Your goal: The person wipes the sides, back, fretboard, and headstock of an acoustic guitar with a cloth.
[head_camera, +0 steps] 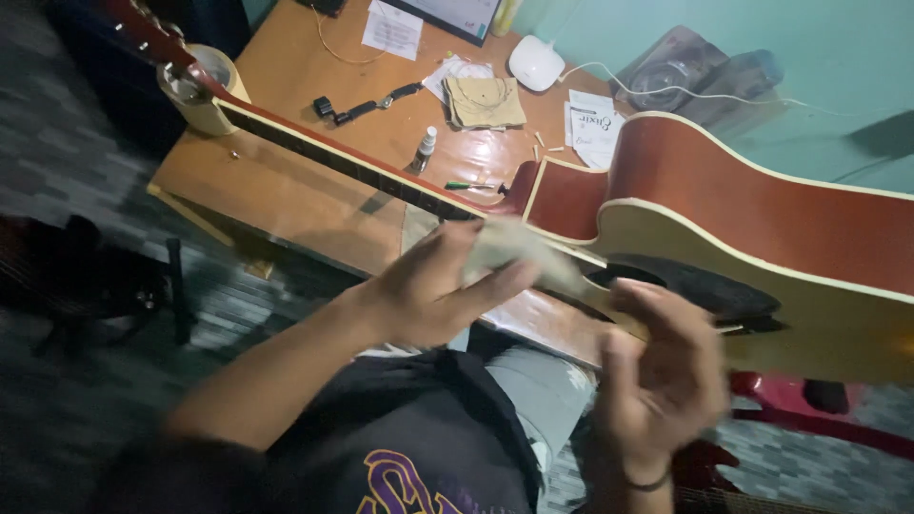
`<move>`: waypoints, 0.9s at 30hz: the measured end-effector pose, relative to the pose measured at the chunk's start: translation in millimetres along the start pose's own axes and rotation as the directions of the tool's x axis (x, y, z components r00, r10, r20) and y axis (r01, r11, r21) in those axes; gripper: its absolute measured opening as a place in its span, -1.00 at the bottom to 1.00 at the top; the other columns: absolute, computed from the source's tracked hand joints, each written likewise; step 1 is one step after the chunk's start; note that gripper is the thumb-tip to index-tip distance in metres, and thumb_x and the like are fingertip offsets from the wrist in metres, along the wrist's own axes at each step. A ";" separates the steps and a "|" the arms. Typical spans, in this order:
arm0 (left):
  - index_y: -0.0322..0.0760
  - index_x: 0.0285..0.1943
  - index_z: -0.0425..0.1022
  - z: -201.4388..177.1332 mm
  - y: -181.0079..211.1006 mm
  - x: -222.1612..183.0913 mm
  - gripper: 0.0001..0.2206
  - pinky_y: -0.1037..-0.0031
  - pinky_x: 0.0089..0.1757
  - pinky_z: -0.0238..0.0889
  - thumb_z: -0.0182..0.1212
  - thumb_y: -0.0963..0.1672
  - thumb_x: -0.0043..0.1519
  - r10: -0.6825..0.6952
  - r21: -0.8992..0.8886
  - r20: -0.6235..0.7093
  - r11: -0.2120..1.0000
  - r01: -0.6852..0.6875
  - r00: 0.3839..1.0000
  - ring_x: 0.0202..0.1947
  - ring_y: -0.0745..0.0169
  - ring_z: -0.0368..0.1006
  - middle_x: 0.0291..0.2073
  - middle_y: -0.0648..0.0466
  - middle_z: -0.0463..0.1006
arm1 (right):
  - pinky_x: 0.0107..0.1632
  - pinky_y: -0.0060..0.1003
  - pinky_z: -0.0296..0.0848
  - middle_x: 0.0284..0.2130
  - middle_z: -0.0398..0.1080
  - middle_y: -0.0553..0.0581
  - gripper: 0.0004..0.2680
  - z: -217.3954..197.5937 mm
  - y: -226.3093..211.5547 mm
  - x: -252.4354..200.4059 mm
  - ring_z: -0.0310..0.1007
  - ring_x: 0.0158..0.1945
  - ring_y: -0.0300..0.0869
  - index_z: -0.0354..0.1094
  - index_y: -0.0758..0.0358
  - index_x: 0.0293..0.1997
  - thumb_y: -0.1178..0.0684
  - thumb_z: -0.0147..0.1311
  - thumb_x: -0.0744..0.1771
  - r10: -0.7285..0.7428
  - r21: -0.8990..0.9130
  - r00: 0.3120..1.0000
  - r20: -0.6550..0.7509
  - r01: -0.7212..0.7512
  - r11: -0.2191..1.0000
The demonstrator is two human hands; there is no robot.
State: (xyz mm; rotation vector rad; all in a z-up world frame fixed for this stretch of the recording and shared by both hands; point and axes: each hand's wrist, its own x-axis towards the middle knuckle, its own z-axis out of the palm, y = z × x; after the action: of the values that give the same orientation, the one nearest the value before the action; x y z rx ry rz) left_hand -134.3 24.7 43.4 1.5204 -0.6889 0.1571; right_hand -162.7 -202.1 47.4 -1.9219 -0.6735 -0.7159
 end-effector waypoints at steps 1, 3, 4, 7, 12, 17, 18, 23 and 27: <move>-0.24 -0.27 0.43 -12.2 8.3 -8.9 -0.67 0.36 -0.19 0.27 -0.11 -0.01 0.43 -0.096 -0.061 0.128 0.993 0.105 0.987 -0.38 0.20 0.41 -0.45 0.11 0.45 | 0.20 -0.28 0.57 0.07 0.37 0.34 -0.76 9.3 -7.5 -5.7 0.48 0.12 -0.03 0.20 0.40 0.19 0.17 0.04 0.39 0.206 0.074 0.976 0.071 -0.212 0.975; -0.23 -0.29 0.35 -24.2 8.4 -27.8 -0.64 0.37 -0.20 0.23 -0.15 0.04 0.42 -0.203 0.002 0.233 0.978 0.209 0.951 -0.38 0.23 0.34 -0.44 0.12 0.38 | 0.30 -0.18 0.44 0.23 0.26 0.32 -0.63 24.7 -16.5 9.7 0.36 0.29 0.01 0.08 0.34 0.32 0.04 0.02 0.38 0.308 0.176 0.899 0.312 -0.373 0.911; -0.22 -0.31 0.27 -31.3 8.8 -39.3 -0.60 0.38 -0.21 0.20 -0.20 0.09 0.41 -0.306 0.076 0.322 0.952 0.297 0.896 -0.38 0.25 0.27 -0.43 0.12 0.31 | 0.41 -0.08 0.31 0.39 0.15 0.30 -0.50 34.0 -21.4 16.3 0.23 0.45 0.03 -0.04 0.29 0.45 -0.10 0.00 0.37 0.347 0.234 0.763 0.546 -0.536 0.811; -0.33 -0.14 0.47 -43.7 6.9 -57.5 -0.56 0.31 -0.25 0.22 -0.25 0.05 0.43 -0.246 0.179 0.325 0.964 0.196 0.913 -0.41 0.12 0.42 -0.42 0.00 0.49 | -0.08 -0.46 0.39 -0.01 0.45 0.13 -0.56 55.3 -2.4 8.2 0.38 0.04 -0.32 0.15 0.25 0.42 0.05 0.10 0.35 0.361 0.274 0.450 0.817 -0.854 0.443; -0.22 -0.51 0.28 -69.3 2.2 -65.0 -0.58 0.35 -0.45 0.11 -0.03 0.04 0.38 -0.292 0.245 0.236 0.941 0.234 0.927 -0.56 0.25 0.25 -0.54 0.10 0.31 | -0.33 -0.49 0.37 -0.31 0.49 0.08 -0.64 70.0 -2.5 23.6 0.34 -0.39 -0.36 0.28 0.26 0.23 0.21 0.23 0.30 0.372 0.236 0.411 0.832 -0.870 0.433; -0.22 -0.24 0.63 -90.4 10.4 -29.7 -0.57 0.56 -0.72 0.14 -0.03 0.10 0.31 -0.347 0.339 0.110 0.894 0.293 0.931 -0.74 0.40 0.33 -0.57 0.11 0.58 | -0.11 -0.38 0.70 -0.28 0.48 0.09 -0.62 67.7 -29.7 84.1 0.62 -0.22 -0.19 0.26 0.30 0.24 0.39 0.16 0.28 0.355 0.132 0.455 0.817 -0.746 0.652; -0.10 -0.12 0.62 -94.3 17.7 -13.1 -0.74 0.52 -0.42 0.29 0.06 0.02 0.30 -0.564 0.360 0.001 0.770 0.526 0.826 -0.43 0.40 0.46 -0.35 0.16 0.62 | -0.18 -0.43 0.58 -0.33 0.53 0.02 -0.68 68.2 -37.4 97.9 0.59 -0.28 -0.30 0.28 0.21 0.17 0.25 0.19 0.31 0.381 -0.027 0.553 0.741 -0.542 0.840; -0.14 0.00 0.59 -128.8 -21.0 33.3 -0.88 0.53 -0.28 0.31 0.29 -0.15 0.31 -0.332 0.359 -0.095 0.868 0.343 0.938 -0.29 0.41 0.52 -0.24 0.18 0.66 | -0.38 -0.23 0.45 -0.29 0.61 0.07 -0.59 72.7 -21.7 159.0 0.53 -0.43 -0.12 0.24 0.19 0.20 0.42 0.04 0.24 0.088 -0.282 0.719 0.689 0.156 0.947; -0.31 -0.04 0.58 -131.1 -36.5 54.8 -0.93 0.45 0.03 0.48 0.30 -0.23 0.35 -0.002 0.246 0.000 0.969 0.002 1.000 -0.07 0.31 0.59 -0.15 0.09 0.63 | -0.37 -0.01 0.39 -0.30 0.56 0.21 -0.80 75.4 -11.4 173.9 0.55 -0.34 0.11 0.24 0.26 0.16 0.20 0.11 0.42 0.004 -0.315 0.623 0.782 0.390 0.865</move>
State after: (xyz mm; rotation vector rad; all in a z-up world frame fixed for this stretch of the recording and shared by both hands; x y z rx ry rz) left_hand -30.6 128.2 52.2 1.7581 -0.6865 0.2480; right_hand -37.9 -102.4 150.0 -2.6511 -1.3645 -0.1252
